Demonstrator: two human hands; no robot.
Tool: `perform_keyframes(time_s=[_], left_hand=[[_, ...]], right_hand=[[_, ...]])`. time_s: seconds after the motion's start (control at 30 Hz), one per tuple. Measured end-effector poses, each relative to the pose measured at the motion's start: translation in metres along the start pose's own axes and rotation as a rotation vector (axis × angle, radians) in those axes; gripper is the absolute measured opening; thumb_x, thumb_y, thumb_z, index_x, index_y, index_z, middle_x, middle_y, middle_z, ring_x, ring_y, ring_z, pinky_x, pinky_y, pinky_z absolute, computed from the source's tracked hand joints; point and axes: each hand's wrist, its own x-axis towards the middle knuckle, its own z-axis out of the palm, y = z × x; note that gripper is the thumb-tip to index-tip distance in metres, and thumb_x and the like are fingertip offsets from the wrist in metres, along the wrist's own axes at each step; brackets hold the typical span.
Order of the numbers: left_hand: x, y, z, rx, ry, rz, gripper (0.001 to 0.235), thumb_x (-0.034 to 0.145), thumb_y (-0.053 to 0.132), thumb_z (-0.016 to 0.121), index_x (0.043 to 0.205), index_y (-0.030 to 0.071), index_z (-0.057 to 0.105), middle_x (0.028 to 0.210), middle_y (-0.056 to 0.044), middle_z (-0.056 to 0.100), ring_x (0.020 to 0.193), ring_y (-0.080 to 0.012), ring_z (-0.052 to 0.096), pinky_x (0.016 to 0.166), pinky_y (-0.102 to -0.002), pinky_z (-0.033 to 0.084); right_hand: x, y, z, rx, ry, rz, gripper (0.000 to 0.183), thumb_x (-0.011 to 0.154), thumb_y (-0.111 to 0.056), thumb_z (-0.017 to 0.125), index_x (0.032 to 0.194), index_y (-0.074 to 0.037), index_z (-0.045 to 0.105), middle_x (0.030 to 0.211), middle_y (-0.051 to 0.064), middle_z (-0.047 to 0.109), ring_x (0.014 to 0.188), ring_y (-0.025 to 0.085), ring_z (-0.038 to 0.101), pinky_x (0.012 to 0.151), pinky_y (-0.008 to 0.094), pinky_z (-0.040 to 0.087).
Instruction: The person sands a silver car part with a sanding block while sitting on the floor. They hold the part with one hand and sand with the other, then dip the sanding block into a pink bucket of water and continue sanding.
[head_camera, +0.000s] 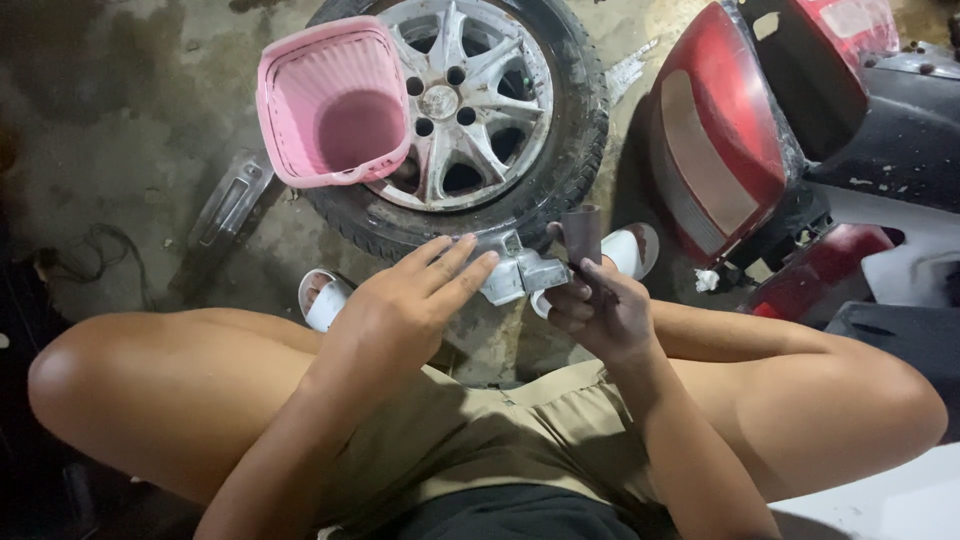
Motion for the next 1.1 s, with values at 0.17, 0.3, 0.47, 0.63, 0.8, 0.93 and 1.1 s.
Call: perform_keyframes(time_s=[0.17, 0.3, 0.47, 0.63, 0.8, 0.93, 1.1], left_hand=[[-0.001, -0.003, 0.004, -0.165, -0.061, -0.092, 0.091, 0.067, -0.016, 0.057, 0.152, 0.014, 0.049, 0.154, -0.015, 0.053, 0.141, -0.0326, 0.051, 0.111, -0.039, 0.045], [0.001, -0.001, 0.002, -0.221, -0.055, -0.121, 0.088, 0.070, -0.014, 0.058, 0.152, 0.013, 0.048, 0.154, -0.015, 0.053, 0.141, -0.0306, 0.051, 0.117, -0.037, 0.039], [0.001, -0.005, 0.007, -0.189, -0.040, -0.082, 0.093, 0.064, -0.016, 0.057, 0.152, 0.013, 0.048, 0.154, -0.015, 0.054, 0.141, -0.0323, 0.051, 0.118, -0.039, 0.040], [0.011, -0.016, 0.019, -0.067, 0.004, -0.004, 0.081, 0.072, -0.020, 0.053, 0.147, 0.009, 0.055, 0.149, -0.016, 0.059, 0.134, -0.0388, 0.057, 0.102, -0.045, 0.052], [0.026, -0.087, 0.094, 0.306, -0.003, 0.083, 0.073, 0.078, -0.003, 0.071, 0.146, 0.018, 0.058, 0.137, -0.008, 0.069, 0.124, -0.0317, 0.065, 0.082, -0.040, 0.064], [0.041, -0.113, 0.110, 0.358, 0.015, 0.132, 0.062, 0.081, 0.000, 0.071, 0.140, 0.018, 0.063, 0.133, -0.003, 0.071, 0.121, -0.0287, 0.066, 0.086, -0.038, 0.063], [0.056, -0.096, 0.080, 0.155, -0.175, -0.087, 0.073, 0.071, 0.000, 0.078, 0.140, 0.017, 0.064, 0.144, -0.004, 0.063, 0.131, -0.0297, 0.059, 0.099, -0.043, 0.056]], right_hand=[[-0.003, -0.001, -0.015, 0.044, -0.055, 0.002, 0.036, 0.104, -0.019, 0.049, 0.139, -0.009, 0.052, 0.074, -0.002, 0.043, 0.061, 0.010, 0.036, 0.054, 0.024, 0.032], [-0.005, -0.001, -0.016, 0.053, -0.040, -0.010, 0.041, 0.104, -0.019, 0.049, 0.144, -0.010, 0.052, 0.074, 0.000, 0.047, 0.060, 0.010, 0.038, 0.056, 0.025, 0.034], [-0.003, -0.002, -0.009, -0.011, -0.045, -0.026, 0.047, 0.102, -0.022, 0.052, 0.147, -0.010, 0.048, 0.074, -0.001, 0.045, 0.059, 0.010, 0.036, 0.054, 0.024, 0.032], [0.011, 0.001, -0.028, -0.069, 0.232, 0.064, 0.053, 0.102, -0.052, 0.050, 0.074, -0.007, 0.050, 0.068, -0.001, 0.041, 0.053, 0.012, 0.036, 0.050, 0.028, 0.028], [0.029, 0.011, -0.030, -0.556, 0.573, -0.197, 0.025, 0.103, -0.028, 0.060, 0.127, -0.019, 0.062, 0.081, 0.005, 0.048, 0.058, 0.019, 0.055, 0.035, 0.022, 0.042], [0.055, 0.010, -0.034, -0.780, 0.633, -0.395, 0.007, 0.095, -0.014, 0.076, 0.097, -0.008, 0.073, 0.076, 0.000, 0.061, 0.070, 0.009, 0.059, 0.063, 0.021, 0.051], [0.051, 0.006, -0.028, -0.880, 0.737, -0.425, 0.005, 0.093, -0.008, 0.076, 0.097, -0.006, 0.073, 0.076, 0.001, 0.064, 0.073, 0.011, 0.062, 0.069, 0.024, 0.054]])
